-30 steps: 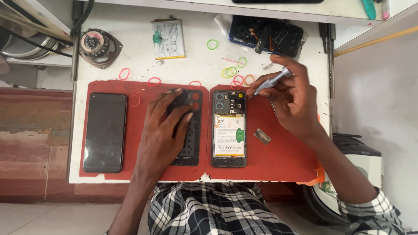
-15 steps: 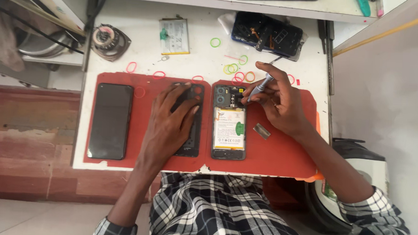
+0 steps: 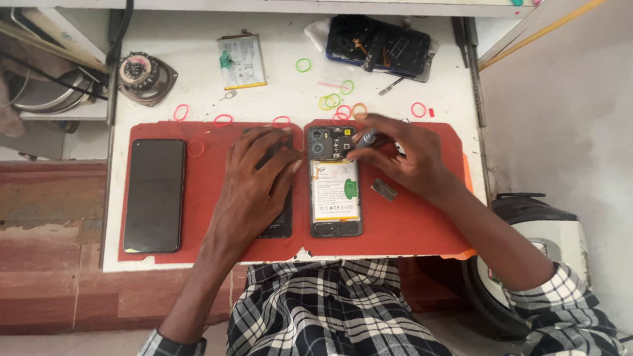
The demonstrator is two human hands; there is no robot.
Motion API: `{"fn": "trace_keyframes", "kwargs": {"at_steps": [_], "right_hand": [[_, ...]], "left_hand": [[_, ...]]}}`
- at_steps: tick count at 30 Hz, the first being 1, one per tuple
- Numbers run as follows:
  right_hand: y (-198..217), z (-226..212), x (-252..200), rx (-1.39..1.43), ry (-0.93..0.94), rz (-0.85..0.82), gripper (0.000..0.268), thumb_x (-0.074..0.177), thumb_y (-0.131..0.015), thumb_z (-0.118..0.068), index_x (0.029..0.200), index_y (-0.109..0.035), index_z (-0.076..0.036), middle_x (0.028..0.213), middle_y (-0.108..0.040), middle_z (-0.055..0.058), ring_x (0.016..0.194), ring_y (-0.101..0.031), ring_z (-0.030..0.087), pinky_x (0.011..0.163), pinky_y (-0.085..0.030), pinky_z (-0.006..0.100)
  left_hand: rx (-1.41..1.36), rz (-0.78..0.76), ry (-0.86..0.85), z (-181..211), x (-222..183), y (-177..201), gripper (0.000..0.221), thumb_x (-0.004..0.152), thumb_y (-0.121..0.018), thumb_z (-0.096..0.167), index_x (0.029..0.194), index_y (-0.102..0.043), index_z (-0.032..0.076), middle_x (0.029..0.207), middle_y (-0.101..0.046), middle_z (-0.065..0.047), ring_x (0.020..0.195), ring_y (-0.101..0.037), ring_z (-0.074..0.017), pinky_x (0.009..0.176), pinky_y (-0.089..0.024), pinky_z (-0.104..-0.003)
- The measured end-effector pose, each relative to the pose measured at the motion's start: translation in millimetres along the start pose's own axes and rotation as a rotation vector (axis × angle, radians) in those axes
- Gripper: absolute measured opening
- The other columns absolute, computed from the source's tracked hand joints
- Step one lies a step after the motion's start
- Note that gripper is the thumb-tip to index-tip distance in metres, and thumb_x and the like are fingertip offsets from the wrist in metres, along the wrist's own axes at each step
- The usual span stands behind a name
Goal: The person removes the back cover of a mobile phone by hand and uses a screwdriver to remove internal screws.
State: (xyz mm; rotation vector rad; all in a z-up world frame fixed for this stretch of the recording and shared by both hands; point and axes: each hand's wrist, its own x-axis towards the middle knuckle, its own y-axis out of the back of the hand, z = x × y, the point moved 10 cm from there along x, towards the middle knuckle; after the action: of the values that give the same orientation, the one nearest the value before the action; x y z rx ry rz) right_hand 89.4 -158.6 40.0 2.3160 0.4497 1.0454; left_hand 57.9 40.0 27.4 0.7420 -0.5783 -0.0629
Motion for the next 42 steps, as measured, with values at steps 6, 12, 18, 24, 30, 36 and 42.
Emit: {"fn": "trace_keyframes", "kwargs": {"at_steps": [6,12,18,24,30,36,42], "right_hand": [[11,-9,-1,-0.118,0.070,0.062,0.037,0.081,-0.092,-0.011,0.111,-0.070,-0.005,0.101,-0.072,0.009,0.083,-0.072,0.016,0.065,-0.060,0.028],[7,-9,8,-0.057,0.041,-0.040,0.040,0.079,-0.066,0.016,0.114,-0.071,-0.005,0.118,-0.072,0.011,0.107,-0.075,0.026,0.084,-0.067,0.033],[4,-18,13,-0.118,0.085,-0.068,0.052,0.078,-0.074,0.008,0.127,-0.069,-0.008,0.133,-0.069,0.013,0.124,-0.068,0.028,0.094,-0.065,0.035],[13,-8,9,-0.141,-0.005,-0.067,0.060,0.085,-0.057,0.027,0.131,-0.069,-0.009,0.142,-0.066,0.009,0.128,-0.069,0.026,0.100,-0.065,0.034],[15,14,7,0.101,-0.184,-0.058,0.056,0.082,-0.060,0.025,0.129,-0.068,-0.006,0.143,-0.063,0.015,0.123,-0.069,0.025,0.086,-0.068,0.027],[23,8,8,-0.103,-0.057,-0.016,0.056,0.078,-0.068,0.020,0.127,-0.069,-0.006,0.138,-0.068,0.010,0.128,-0.067,0.026,0.101,-0.063,0.036],[20,7,10,-0.096,-0.082,-0.048,0.051,0.080,-0.061,0.023,0.122,-0.071,-0.005,0.134,-0.069,0.013,0.128,-0.068,0.025,0.100,-0.065,0.034]], "left_hand": [[0.035,-0.190,-0.049,4,25,-14,0.025,0.094,-0.071,0.018,0.115,-0.070,0.005,0.126,-0.065,-0.012,0.127,-0.054,-0.0326,0.106,-0.042,-0.053],[-0.095,-0.130,-0.074,-2,47,-34,0.025,0.100,-0.068,0.017,0.121,-0.067,0.003,0.129,-0.065,-0.017,0.124,-0.059,-0.0364,0.107,-0.046,-0.049],[-0.139,-0.155,-0.044,-9,36,-35,0.028,0.098,-0.071,0.019,0.121,-0.068,0.003,0.124,-0.068,-0.015,0.122,-0.062,-0.0355,0.105,-0.050,-0.049],[-0.044,-0.138,-0.111,-3,35,-33,0.041,0.090,-0.076,0.023,0.123,-0.066,0.001,0.124,-0.066,-0.017,0.121,-0.061,-0.0360,0.102,-0.048,-0.050],[-0.057,-0.176,-0.072,-6,36,-37,0.040,0.090,-0.077,0.024,0.122,-0.067,0.003,0.125,-0.067,-0.014,0.121,-0.061,-0.0345,0.104,-0.048,-0.049],[-0.145,-0.225,0.002,-6,37,-34,0.064,0.079,-0.083,0.027,0.134,-0.063,0.001,0.128,-0.066,-0.015,0.127,-0.056,-0.0376,0.108,-0.043,-0.051],[-0.198,-0.252,-0.080,7,40,-39,0.054,0.079,-0.085,0.024,0.128,-0.067,0.007,0.137,-0.063,-0.013,0.137,-0.049,-0.0376,0.113,-0.042,-0.051]]}}
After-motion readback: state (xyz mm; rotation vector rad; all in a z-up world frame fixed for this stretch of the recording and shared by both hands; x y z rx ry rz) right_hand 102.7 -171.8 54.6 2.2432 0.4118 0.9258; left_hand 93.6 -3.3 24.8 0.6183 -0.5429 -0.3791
